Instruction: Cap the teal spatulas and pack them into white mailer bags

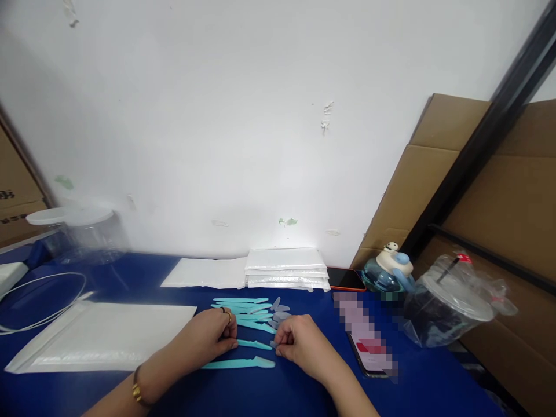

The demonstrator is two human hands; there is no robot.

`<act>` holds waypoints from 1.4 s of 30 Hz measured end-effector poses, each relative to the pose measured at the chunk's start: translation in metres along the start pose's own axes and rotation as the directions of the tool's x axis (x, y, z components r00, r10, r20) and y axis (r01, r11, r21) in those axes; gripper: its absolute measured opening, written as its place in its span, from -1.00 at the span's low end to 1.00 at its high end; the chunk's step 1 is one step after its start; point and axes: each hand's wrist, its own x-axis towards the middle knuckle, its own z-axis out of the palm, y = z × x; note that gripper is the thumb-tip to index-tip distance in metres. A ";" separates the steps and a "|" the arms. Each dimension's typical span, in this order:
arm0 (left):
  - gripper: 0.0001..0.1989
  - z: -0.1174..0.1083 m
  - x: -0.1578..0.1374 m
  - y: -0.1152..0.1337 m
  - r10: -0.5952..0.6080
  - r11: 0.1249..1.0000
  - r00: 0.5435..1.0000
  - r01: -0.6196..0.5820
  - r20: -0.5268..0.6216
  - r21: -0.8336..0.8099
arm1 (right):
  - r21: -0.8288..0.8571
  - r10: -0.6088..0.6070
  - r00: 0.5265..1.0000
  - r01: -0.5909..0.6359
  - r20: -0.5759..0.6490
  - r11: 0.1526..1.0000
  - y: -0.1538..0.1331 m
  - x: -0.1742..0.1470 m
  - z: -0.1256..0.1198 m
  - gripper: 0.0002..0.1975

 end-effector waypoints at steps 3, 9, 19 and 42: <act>-0.94 0.002 -0.001 0.001 0.012 1.000 1.000 -0.012 -0.001 -0.012 | -0.025 -0.034 0.999 0.034 -0.013 0.999 -0.001 0.003 0.004 -0.95; -0.94 0.002 0.000 0.001 0.000 1.000 1.000 0.000 0.009 -0.001 | -0.061 -0.054 0.998 0.054 0.011 0.997 -0.005 -0.002 -0.003 -0.91; -0.92 0.002 -0.002 0.007 0.020 0.999 0.999 -0.019 0.029 -0.037 | -0.080 -0.093 0.995 0.096 0.043 0.992 -0.007 -0.001 0.009 -0.89; -0.89 0.001 0.004 -0.003 -0.010 0.998 0.998 0.013 -0.057 0.060 | -0.237 -0.006 0.994 -0.020 -0.107 0.971 0.011 0.006 -0.008 -0.95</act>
